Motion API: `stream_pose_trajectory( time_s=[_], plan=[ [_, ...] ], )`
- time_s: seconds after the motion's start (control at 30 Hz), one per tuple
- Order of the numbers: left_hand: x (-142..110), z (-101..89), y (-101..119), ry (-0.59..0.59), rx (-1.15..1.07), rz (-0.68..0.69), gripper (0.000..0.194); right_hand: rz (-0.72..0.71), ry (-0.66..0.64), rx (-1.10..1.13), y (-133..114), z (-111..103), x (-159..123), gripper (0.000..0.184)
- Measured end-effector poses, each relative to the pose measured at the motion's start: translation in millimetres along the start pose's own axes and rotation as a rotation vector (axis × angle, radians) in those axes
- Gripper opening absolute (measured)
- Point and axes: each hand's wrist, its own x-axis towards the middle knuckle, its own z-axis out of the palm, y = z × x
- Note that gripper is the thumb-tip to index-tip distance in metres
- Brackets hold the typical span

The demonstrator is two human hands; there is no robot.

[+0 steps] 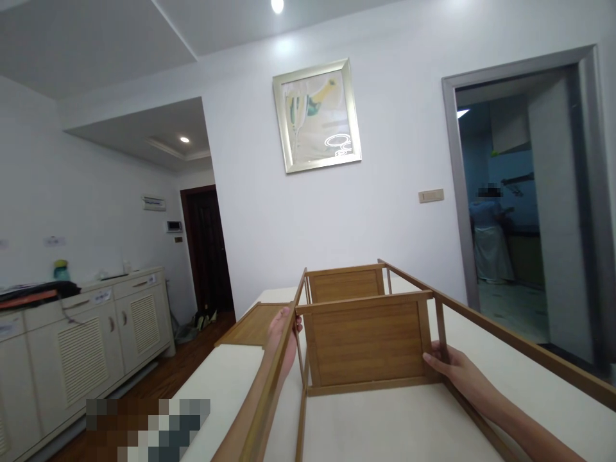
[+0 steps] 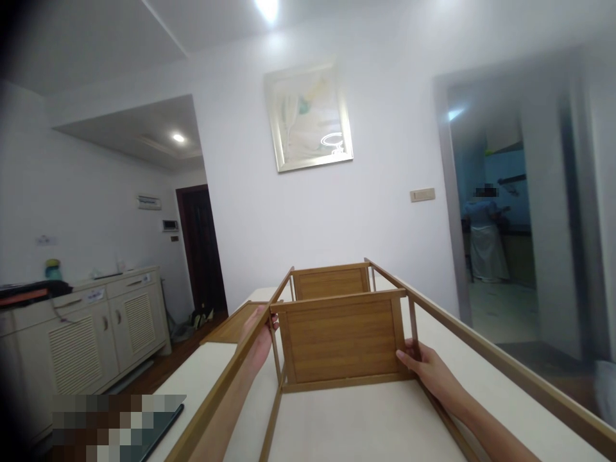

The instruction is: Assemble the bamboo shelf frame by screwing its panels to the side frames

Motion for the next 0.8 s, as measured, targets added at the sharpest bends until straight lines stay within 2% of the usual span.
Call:
stream_pose_trajectory(
  time_s=[0.2,0.57,0.8],
  plan=[
    [2.7,1.5,-2.1,0.019,-0.003,0.011,0.03,0.033,0.011,-0.031,-8.0,-0.9,-1.2,0.047],
    [-0.9,3.1,-0.5,0.002,-0.017,0.004,0.03,0.004,0.008,-0.039,-8.3,-2.9,-0.2,0.045],
    [-1.9,4.0,1.4,-0.014,-0.025,-0.005,0.031,0.042,-0.009,-0.038,-3.9,-4.0,0.6,0.044]
  ],
)
